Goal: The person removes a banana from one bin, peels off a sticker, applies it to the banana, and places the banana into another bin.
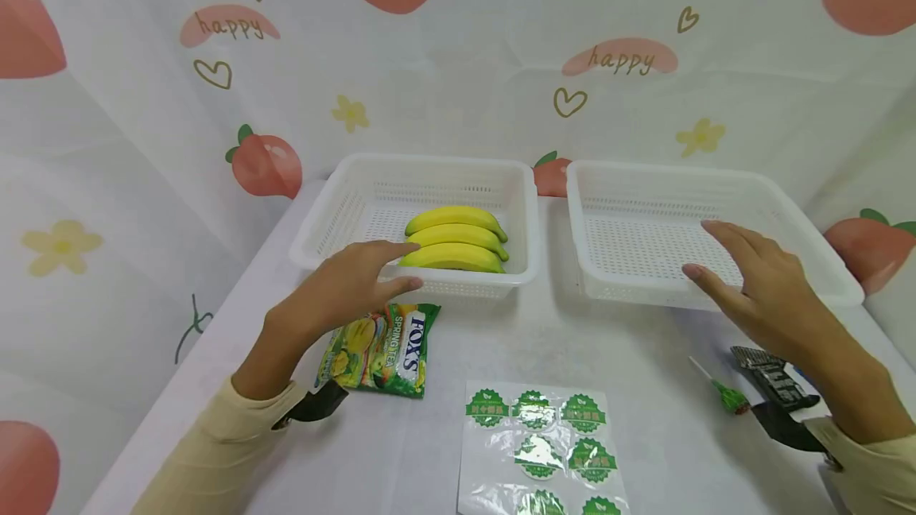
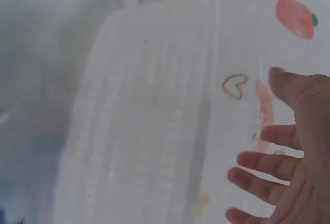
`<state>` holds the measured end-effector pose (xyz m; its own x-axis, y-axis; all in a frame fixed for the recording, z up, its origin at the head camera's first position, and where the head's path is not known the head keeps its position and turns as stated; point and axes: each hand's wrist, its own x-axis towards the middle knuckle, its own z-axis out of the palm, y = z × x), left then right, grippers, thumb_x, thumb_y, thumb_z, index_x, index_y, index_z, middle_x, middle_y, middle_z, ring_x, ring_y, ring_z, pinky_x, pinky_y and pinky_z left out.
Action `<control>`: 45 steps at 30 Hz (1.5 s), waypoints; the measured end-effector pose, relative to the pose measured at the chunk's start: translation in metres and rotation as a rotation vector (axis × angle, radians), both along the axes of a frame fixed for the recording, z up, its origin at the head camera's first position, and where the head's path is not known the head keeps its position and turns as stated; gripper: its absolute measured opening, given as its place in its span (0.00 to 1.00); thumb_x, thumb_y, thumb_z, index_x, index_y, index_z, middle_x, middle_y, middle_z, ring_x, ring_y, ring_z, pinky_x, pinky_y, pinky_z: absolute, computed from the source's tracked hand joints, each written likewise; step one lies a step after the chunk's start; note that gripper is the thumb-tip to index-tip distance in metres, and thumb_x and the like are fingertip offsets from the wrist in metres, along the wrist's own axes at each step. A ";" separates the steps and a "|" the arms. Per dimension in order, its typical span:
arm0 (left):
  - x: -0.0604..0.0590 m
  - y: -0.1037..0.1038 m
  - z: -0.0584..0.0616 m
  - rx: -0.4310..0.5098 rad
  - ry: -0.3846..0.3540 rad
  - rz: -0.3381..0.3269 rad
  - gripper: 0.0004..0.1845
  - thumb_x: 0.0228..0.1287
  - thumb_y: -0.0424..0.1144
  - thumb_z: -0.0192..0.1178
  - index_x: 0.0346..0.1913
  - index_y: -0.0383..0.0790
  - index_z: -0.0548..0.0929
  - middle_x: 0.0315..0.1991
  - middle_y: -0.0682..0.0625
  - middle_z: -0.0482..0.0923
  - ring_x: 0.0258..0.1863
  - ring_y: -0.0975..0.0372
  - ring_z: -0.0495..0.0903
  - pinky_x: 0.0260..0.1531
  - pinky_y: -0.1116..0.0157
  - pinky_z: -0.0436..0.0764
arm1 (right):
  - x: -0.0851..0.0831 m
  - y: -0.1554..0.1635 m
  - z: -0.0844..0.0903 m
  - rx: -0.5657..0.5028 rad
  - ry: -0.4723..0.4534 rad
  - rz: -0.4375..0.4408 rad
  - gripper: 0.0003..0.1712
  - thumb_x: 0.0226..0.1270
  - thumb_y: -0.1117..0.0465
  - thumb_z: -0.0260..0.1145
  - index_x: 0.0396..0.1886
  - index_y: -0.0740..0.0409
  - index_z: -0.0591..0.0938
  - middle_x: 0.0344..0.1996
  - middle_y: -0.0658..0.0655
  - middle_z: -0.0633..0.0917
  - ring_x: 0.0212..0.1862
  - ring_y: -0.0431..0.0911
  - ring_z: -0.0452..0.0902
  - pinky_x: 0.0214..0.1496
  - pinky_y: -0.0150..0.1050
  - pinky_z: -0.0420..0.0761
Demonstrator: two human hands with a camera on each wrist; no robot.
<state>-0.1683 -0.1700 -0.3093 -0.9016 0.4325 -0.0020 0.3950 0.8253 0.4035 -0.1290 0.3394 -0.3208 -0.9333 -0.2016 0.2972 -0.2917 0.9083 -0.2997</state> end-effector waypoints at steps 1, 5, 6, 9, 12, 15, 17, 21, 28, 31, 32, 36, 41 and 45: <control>-0.001 -0.001 0.001 0.025 -0.029 -0.013 0.34 0.75 0.56 0.65 0.76 0.44 0.76 0.73 0.43 0.76 0.73 0.46 0.73 0.71 0.41 0.72 | 0.000 -0.005 0.002 -0.015 0.012 0.015 0.42 0.78 0.48 0.65 0.83 0.59 0.62 0.76 0.74 0.67 0.74 0.75 0.62 0.70 0.76 0.64; -0.007 -0.003 -0.001 0.091 -0.105 -0.039 0.26 0.76 0.54 0.64 0.69 0.45 0.83 0.65 0.46 0.84 0.61 0.52 0.81 0.61 0.48 0.80 | -0.003 -0.031 0.011 -0.078 0.098 0.103 0.39 0.69 0.56 0.76 0.77 0.58 0.73 0.65 0.67 0.80 0.61 0.63 0.76 0.44 0.40 0.85; -0.008 -0.004 -0.002 0.106 -0.118 -0.040 0.25 0.76 0.54 0.64 0.68 0.45 0.84 0.63 0.46 0.85 0.59 0.53 0.82 0.59 0.49 0.81 | -0.005 -0.038 0.013 -0.093 0.131 0.133 0.38 0.67 0.58 0.77 0.75 0.57 0.76 0.63 0.65 0.82 0.58 0.59 0.78 0.38 0.32 0.80; -0.011 -0.007 -0.004 0.146 -0.142 -0.031 0.23 0.76 0.54 0.64 0.66 0.46 0.87 0.60 0.48 0.87 0.55 0.57 0.83 0.56 0.53 0.81 | -0.012 -0.061 0.018 -0.138 0.203 0.222 0.35 0.63 0.62 0.80 0.70 0.55 0.81 0.58 0.58 0.86 0.53 0.51 0.81 0.39 0.23 0.72; -0.014 -0.009 -0.007 0.164 -0.145 -0.030 0.23 0.75 0.54 0.65 0.65 0.45 0.87 0.58 0.48 0.88 0.52 0.58 0.84 0.52 0.56 0.81 | -0.022 -0.083 0.025 -0.183 0.216 0.299 0.31 0.63 0.65 0.79 0.66 0.54 0.84 0.56 0.54 0.88 0.49 0.48 0.84 0.41 0.23 0.74; -0.016 -0.010 -0.008 0.171 -0.142 -0.030 0.23 0.75 0.53 0.66 0.64 0.45 0.88 0.56 0.48 0.89 0.51 0.58 0.84 0.50 0.57 0.81 | -0.035 -0.107 0.032 -0.220 0.150 0.350 0.26 0.66 0.64 0.78 0.64 0.56 0.85 0.56 0.53 0.89 0.48 0.48 0.87 0.46 0.31 0.82; -0.017 -0.010 -0.008 0.170 -0.146 -0.023 0.23 0.74 0.53 0.67 0.64 0.45 0.88 0.55 0.48 0.89 0.50 0.57 0.83 0.50 0.57 0.80 | -0.044 -0.123 0.035 -0.256 0.059 0.367 0.24 0.70 0.61 0.76 0.64 0.57 0.85 0.57 0.54 0.88 0.50 0.49 0.88 0.50 0.40 0.86; -0.018 -0.009 -0.007 0.172 -0.160 -0.012 0.23 0.74 0.53 0.67 0.63 0.45 0.88 0.55 0.48 0.89 0.51 0.57 0.84 0.52 0.55 0.81 | -0.064 -0.155 0.040 -0.311 -0.157 0.394 0.24 0.75 0.54 0.72 0.66 0.55 0.83 0.57 0.55 0.88 0.55 0.49 0.86 0.59 0.54 0.84; -0.021 -0.007 -0.010 0.189 -0.178 -0.020 0.24 0.73 0.54 0.68 0.64 0.45 0.88 0.57 0.48 0.88 0.52 0.57 0.83 0.53 0.56 0.81 | -0.098 -0.197 0.046 -0.331 -0.398 0.489 0.28 0.75 0.50 0.71 0.69 0.54 0.81 0.57 0.56 0.87 0.59 0.51 0.84 0.61 0.53 0.82; -0.022 -0.007 -0.011 0.191 -0.197 -0.018 0.24 0.73 0.54 0.67 0.65 0.45 0.87 0.54 0.48 0.89 0.50 0.56 0.83 0.50 0.57 0.81 | -0.112 -0.213 0.044 -0.343 -0.479 0.487 0.29 0.75 0.50 0.70 0.71 0.55 0.80 0.59 0.58 0.86 0.59 0.54 0.84 0.61 0.54 0.84; -0.022 -0.006 -0.011 0.189 -0.203 -0.016 0.24 0.73 0.54 0.67 0.65 0.45 0.87 0.54 0.49 0.89 0.49 0.56 0.83 0.50 0.58 0.81 | -0.117 -0.217 0.043 -0.345 -0.513 0.476 0.30 0.74 0.49 0.70 0.71 0.55 0.79 0.60 0.58 0.86 0.59 0.55 0.84 0.62 0.54 0.84; -0.022 -0.006 -0.011 0.191 -0.215 -0.014 0.25 0.73 0.54 0.67 0.65 0.45 0.87 0.52 0.49 0.89 0.48 0.56 0.83 0.49 0.58 0.81 | -0.134 -0.232 0.038 -0.352 -0.661 0.433 0.33 0.74 0.48 0.69 0.74 0.53 0.76 0.65 0.58 0.83 0.63 0.56 0.82 0.64 0.56 0.83; -0.022 -0.005 -0.010 0.197 -0.229 -0.008 0.24 0.73 0.54 0.68 0.65 0.45 0.87 0.51 0.49 0.89 0.49 0.54 0.84 0.48 0.58 0.81 | -0.149 -0.244 0.030 -0.354 -0.817 0.396 0.37 0.74 0.46 0.69 0.77 0.55 0.73 0.68 0.59 0.80 0.67 0.56 0.79 0.68 0.59 0.79; -0.022 -0.005 -0.011 0.199 -0.239 0.000 0.25 0.73 0.54 0.68 0.65 0.46 0.87 0.50 0.49 0.89 0.49 0.51 0.84 0.46 0.59 0.81 | -0.155 -0.251 0.026 -0.340 -0.897 0.338 0.37 0.75 0.46 0.68 0.78 0.53 0.72 0.71 0.59 0.77 0.70 0.57 0.76 0.70 0.62 0.76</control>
<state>-0.1908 -0.1751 -0.3198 -0.8858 0.4455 -0.1297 0.2691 0.7209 0.6386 -0.2840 0.0885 -0.2949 -0.7501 -0.5315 -0.3935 -0.0580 0.6456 -0.7615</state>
